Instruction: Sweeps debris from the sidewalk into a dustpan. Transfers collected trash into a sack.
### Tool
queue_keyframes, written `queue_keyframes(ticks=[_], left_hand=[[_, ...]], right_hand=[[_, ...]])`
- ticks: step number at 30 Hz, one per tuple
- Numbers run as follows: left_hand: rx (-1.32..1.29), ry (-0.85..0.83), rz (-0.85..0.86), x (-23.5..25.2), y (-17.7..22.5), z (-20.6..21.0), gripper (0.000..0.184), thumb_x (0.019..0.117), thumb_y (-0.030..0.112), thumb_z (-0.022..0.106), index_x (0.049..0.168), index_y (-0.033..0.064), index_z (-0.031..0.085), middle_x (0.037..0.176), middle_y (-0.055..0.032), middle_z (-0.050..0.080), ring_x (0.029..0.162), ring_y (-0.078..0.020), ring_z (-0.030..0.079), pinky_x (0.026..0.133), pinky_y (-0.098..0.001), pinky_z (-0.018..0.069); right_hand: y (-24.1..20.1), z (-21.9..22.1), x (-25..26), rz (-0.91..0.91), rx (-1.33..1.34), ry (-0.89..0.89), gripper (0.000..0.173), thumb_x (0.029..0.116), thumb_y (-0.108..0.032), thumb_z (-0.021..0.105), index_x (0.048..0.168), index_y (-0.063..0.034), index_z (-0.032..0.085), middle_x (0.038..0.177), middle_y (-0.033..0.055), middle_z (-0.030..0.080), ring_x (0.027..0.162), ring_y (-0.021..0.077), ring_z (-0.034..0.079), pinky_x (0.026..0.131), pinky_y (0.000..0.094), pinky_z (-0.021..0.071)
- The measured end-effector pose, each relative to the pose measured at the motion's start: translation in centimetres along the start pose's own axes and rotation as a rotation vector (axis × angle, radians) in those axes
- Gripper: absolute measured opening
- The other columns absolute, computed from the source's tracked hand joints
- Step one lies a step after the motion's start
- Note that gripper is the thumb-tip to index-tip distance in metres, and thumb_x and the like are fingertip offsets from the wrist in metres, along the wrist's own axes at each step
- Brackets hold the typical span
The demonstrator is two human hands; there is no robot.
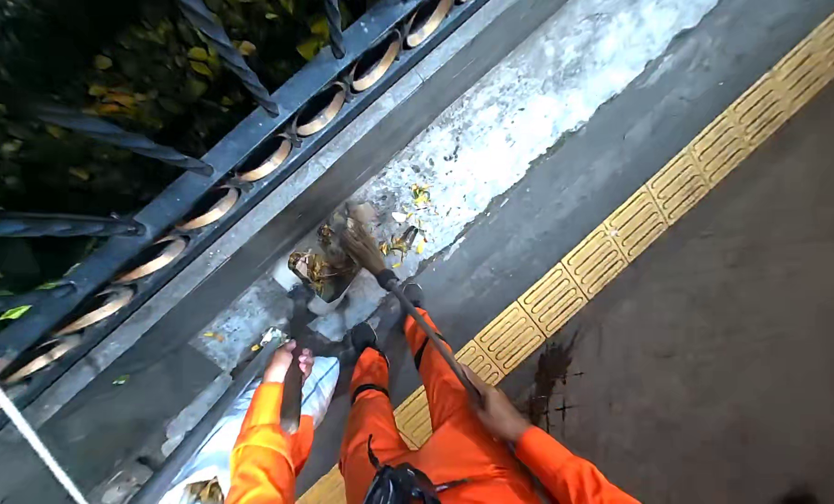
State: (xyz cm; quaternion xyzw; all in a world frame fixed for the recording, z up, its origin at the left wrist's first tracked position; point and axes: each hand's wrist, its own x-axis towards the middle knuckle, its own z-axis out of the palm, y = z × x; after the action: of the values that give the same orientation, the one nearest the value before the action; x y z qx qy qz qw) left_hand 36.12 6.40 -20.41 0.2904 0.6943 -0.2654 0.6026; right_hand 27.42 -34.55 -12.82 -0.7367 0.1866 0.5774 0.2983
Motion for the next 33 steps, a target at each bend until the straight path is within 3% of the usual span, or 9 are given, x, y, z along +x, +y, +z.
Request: queue_keyframes(ticks=[3,5,8,16,21,25,29,31,33], left_hand=[[0.077,0.016,-0.007,-0.2,0.3,-0.6,0.036,0.1102,0.037,0.026,0.095,0.0111,0.044,0.06,0.0,0.044,0.036,-0.0055,0.041,0.031,-0.0181,0.0354],[0.171,0.039,0.002,-0.1,0.6,0.5,0.034,0.1106,0.036,0.026,0.094,0.0117,0.043,0.058,0.0004,0.042,0.036,-0.0061,0.039,0.031,-0.0188,0.0349],[0.249,0.049,0.004,0.2,0.5,2.7,0.031,0.1107,0.033,0.027,0.094,0.0114,0.042,0.057,-0.0003,0.04,0.036,-0.0074,0.038,0.032,-0.0197,0.0348],[0.199,0.004,0.028,1.2,0.2,5.3,0.032,0.1106,0.031,0.026,0.093,0.0101,0.042,0.056,-0.0007,0.041,0.037,-0.0079,0.039,0.033,-0.0201,0.0352],[0.028,-0.134,-0.035,0.7,0.8,1.3,0.039,0.1098,0.039,0.023,0.094,0.011,0.045,0.06,0.0004,0.046,0.037,-0.005,0.044,0.032,-0.0167,0.0366],[-0.107,-0.128,-0.062,0.2,0.4,1.6,0.039,0.1087,0.041,0.023,0.093,0.0123,0.044,0.06,0.0011,0.046,0.037,-0.0042,0.044,0.031,-0.0162,0.0369],[-0.096,-0.096,-0.032,1.2,0.0,2.7,0.039,0.1088,0.039,0.023,0.09,0.0118,0.044,0.059,0.0013,0.044,0.037,-0.0046,0.042,0.031,-0.0167,0.0358],[-0.099,-0.106,-0.014,1.1,0.2,3.1,0.039,0.1089,0.039,0.023,0.091,0.0115,0.044,0.059,0.001,0.045,0.037,-0.0049,0.043,0.031,-0.0172,0.0368],[-0.11,-0.094,-0.011,1.0,-0.3,3.3,0.037,0.109,0.038,0.024,0.091,0.0121,0.043,0.059,0.0011,0.044,0.037,-0.005,0.043,0.031,-0.0173,0.0368]], right_hand=[[2.1,0.8,-1.9,0.148,0.112,0.15,0.079,0.1003,-0.014,0.058,0.166,-0.024,0.016,0.109,0.0231,0.069,0.079,0.0344,0.069,0.074,0.0544,0.0579],[1.8,-0.3,0.9,0.214,0.186,0.206,0.082,0.1006,-0.013,0.057,0.167,-0.0204,0.009,0.109,0.025,0.067,0.079,0.0349,0.068,0.074,0.0548,0.0571],[0.5,-0.8,7.0,0.28,0.318,0.193,0.084,0.1009,-0.014,0.054,0.166,-0.0219,0.002,0.103,0.0198,0.062,0.061,0.0247,0.06,0.058,0.0454,0.0553],[-4.4,5.8,3.6,0.119,0.222,-0.106,0.078,0.1014,-0.013,0.057,0.166,-0.0286,0.017,0.118,0.0228,0.064,0.068,0.0305,0.064,0.062,0.0501,0.0554],[0.1,2.2,-1.0,0.066,0.119,0.103,0.079,0.0976,-0.009,0.06,0.166,-0.0207,0.022,0.13,0.0218,0.066,0.102,0.035,0.071,0.091,0.0546,0.0562],[-0.1,-4.5,6.0,0.148,0.135,0.302,0.081,0.1002,-0.01,0.056,0.167,-0.0178,0.011,0.12,0.0238,0.066,0.089,0.0327,0.07,0.082,0.0514,0.0579],[-3.7,-10.5,14.0,0.253,0.171,0.24,0.081,0.1028,-0.016,0.054,0.166,-0.0201,0.003,0.101,0.0184,0.062,0.063,0.0217,0.062,0.061,0.0389,0.0562],[-4.7,-9.9,14.0,0.231,0.047,0.168,0.085,0.0999,-0.015,0.056,0.166,-0.0206,0.003,0.11,0.0213,0.064,0.071,0.0261,0.067,0.066,0.043,0.058],[-5.2,-7.7,12.1,0.195,-0.096,0.086,0.09,0.0965,-0.016,0.061,0.167,-0.0235,0.006,0.125,0.0255,0.064,0.096,0.0368,0.07,0.083,0.0541,0.0576]])
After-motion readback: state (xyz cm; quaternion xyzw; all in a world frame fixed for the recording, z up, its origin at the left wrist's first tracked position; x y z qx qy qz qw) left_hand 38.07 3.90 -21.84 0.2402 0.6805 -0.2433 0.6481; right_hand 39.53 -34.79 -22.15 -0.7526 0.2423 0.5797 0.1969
